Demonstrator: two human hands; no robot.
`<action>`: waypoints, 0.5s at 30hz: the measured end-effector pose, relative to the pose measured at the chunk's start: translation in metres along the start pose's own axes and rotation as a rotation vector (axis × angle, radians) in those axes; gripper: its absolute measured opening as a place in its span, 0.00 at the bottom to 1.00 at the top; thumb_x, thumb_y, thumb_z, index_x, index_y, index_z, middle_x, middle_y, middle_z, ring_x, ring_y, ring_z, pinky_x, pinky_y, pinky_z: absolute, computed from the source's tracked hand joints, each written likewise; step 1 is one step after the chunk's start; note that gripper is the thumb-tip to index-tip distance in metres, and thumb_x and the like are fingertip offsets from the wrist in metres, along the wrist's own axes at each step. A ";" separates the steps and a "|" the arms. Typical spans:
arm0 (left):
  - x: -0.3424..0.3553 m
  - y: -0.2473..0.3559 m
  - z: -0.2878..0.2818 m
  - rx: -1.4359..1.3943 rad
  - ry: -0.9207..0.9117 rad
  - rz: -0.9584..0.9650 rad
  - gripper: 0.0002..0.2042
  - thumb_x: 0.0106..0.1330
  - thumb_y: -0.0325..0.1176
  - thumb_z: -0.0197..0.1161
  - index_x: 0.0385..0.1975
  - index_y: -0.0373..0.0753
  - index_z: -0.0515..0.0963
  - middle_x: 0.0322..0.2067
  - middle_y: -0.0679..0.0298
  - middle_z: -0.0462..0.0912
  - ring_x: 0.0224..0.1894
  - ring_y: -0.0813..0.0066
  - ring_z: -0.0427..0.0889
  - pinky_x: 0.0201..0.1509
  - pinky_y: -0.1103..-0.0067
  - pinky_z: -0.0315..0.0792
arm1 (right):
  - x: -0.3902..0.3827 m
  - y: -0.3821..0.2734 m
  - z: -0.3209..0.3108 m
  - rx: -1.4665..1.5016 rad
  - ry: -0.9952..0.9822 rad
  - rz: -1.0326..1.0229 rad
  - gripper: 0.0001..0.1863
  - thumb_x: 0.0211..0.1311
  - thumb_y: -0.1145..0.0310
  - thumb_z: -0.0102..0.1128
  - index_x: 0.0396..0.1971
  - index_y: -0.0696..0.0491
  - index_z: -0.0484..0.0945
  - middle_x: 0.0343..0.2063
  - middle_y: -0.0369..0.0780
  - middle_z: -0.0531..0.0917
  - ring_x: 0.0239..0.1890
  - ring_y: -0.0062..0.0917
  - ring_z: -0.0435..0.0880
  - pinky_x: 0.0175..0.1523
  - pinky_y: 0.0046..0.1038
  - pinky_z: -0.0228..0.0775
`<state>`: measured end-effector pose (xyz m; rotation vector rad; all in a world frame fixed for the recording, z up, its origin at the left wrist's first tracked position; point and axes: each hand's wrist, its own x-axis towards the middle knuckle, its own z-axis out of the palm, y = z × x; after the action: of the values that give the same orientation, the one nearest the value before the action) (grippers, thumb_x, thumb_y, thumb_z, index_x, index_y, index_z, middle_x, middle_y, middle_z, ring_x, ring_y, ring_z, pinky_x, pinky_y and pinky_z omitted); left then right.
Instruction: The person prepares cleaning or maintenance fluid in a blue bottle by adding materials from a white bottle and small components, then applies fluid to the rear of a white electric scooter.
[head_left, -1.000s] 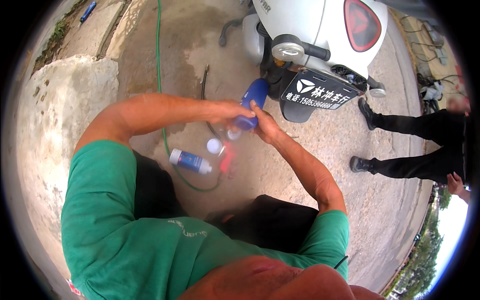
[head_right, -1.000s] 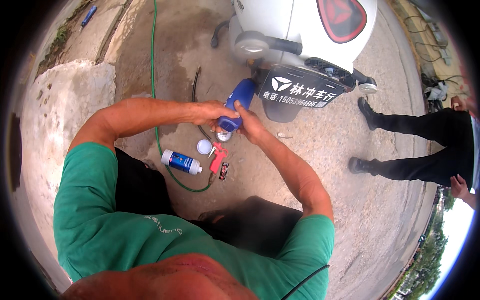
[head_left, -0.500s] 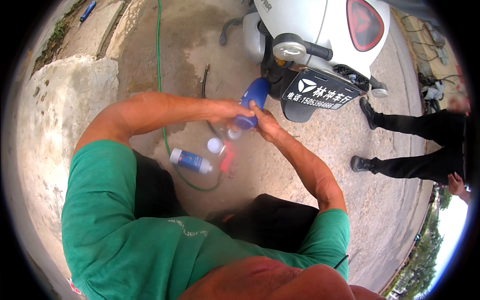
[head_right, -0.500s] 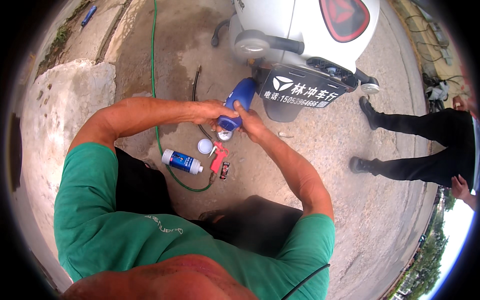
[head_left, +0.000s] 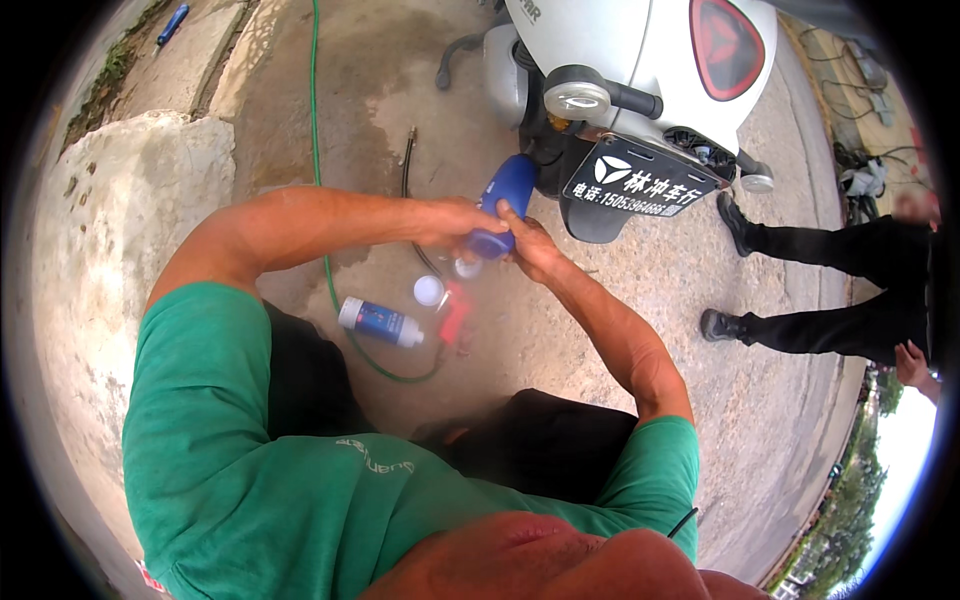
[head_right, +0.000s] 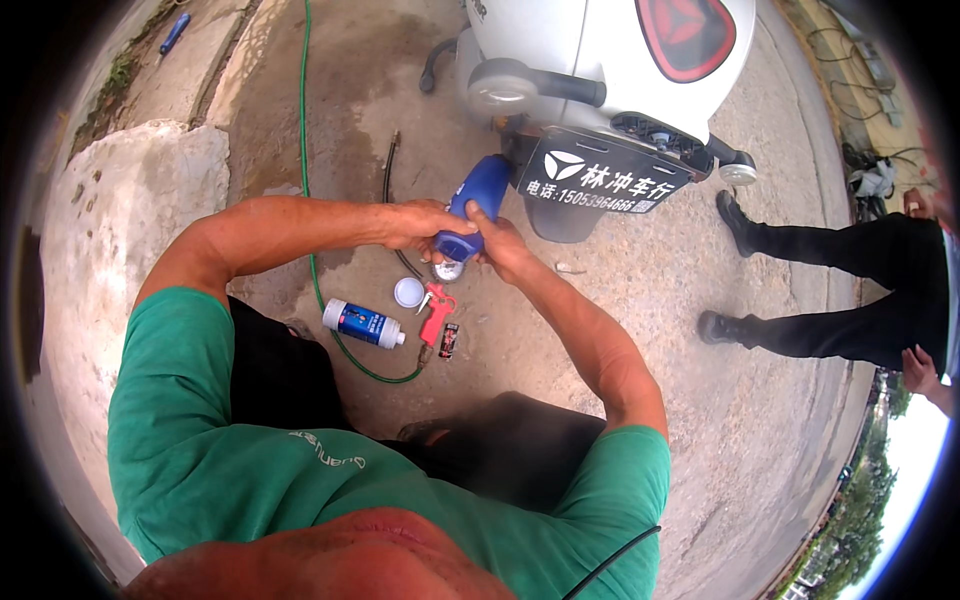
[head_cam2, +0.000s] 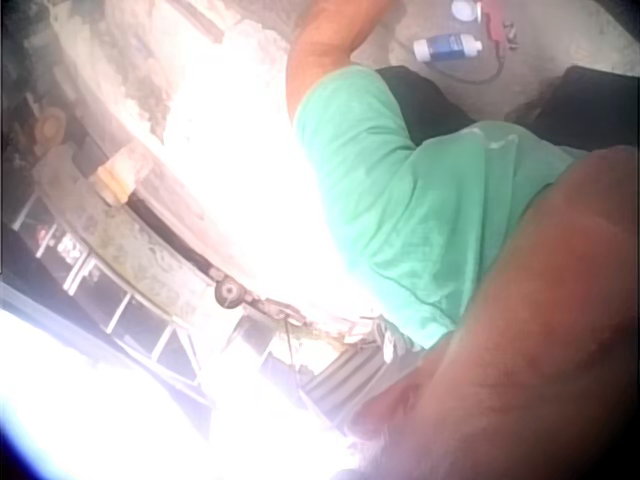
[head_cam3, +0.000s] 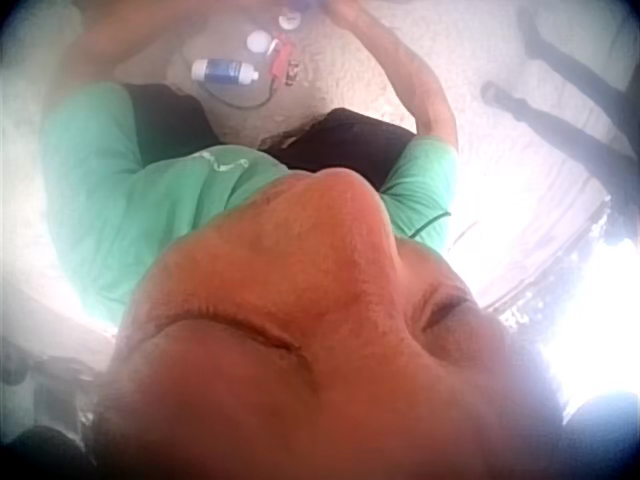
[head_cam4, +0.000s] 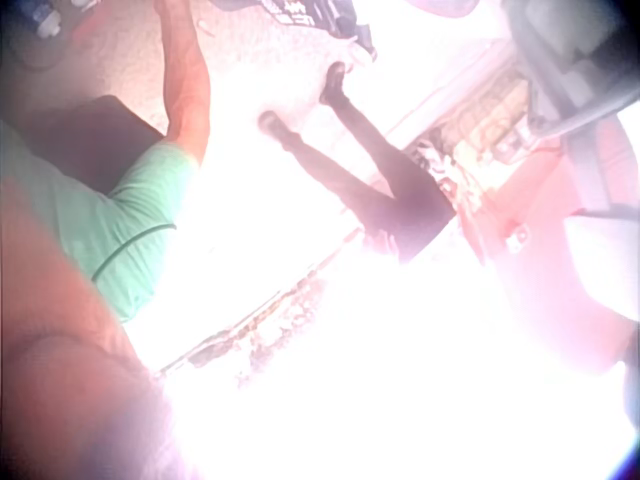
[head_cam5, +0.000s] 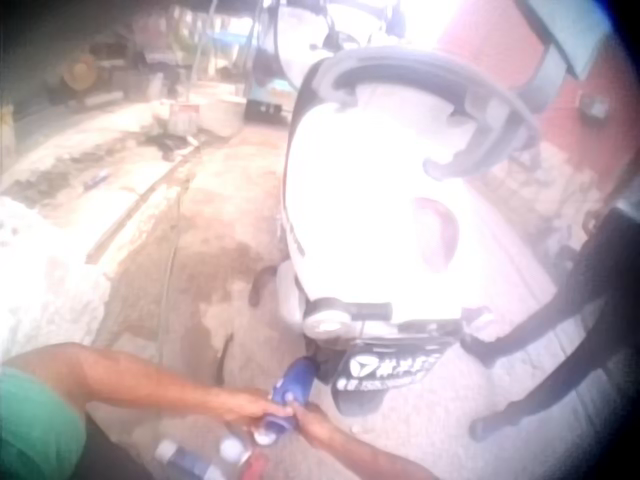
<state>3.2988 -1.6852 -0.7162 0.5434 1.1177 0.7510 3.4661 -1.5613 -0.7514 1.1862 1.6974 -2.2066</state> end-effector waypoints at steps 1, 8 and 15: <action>-0.001 0.000 0.000 0.012 0.011 -0.002 0.23 0.71 0.53 0.60 0.44 0.35 0.82 0.30 0.63 0.85 0.23 0.78 0.79 0.24 0.80 0.68 | 0.000 -0.001 0.000 -0.001 -0.002 0.002 0.36 0.64 0.30 0.55 0.40 0.54 0.78 0.24 0.33 0.80 0.20 0.16 0.74 0.23 0.20 0.63; -0.003 0.003 0.004 0.055 0.040 -0.007 0.24 0.71 0.54 0.60 0.42 0.35 0.82 0.28 0.63 0.84 0.22 0.77 0.79 0.24 0.80 0.69 | -0.008 -0.008 0.003 0.018 -0.015 0.027 0.34 0.67 0.32 0.53 0.41 0.53 0.78 0.25 0.33 0.79 0.21 0.16 0.73 0.25 0.20 0.62; 0.001 0.001 0.003 0.067 0.068 -0.013 0.24 0.69 0.55 0.61 0.41 0.34 0.82 0.28 0.61 0.84 0.22 0.77 0.78 0.25 0.78 0.71 | -0.010 -0.008 0.005 0.055 -0.017 0.039 0.32 0.68 0.33 0.52 0.42 0.51 0.78 0.26 0.32 0.79 0.22 0.15 0.72 0.25 0.21 0.60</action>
<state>3.3019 -1.6841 -0.7144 0.5699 1.2116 0.7272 3.4659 -1.5662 -0.7388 1.1982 1.6033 -2.2482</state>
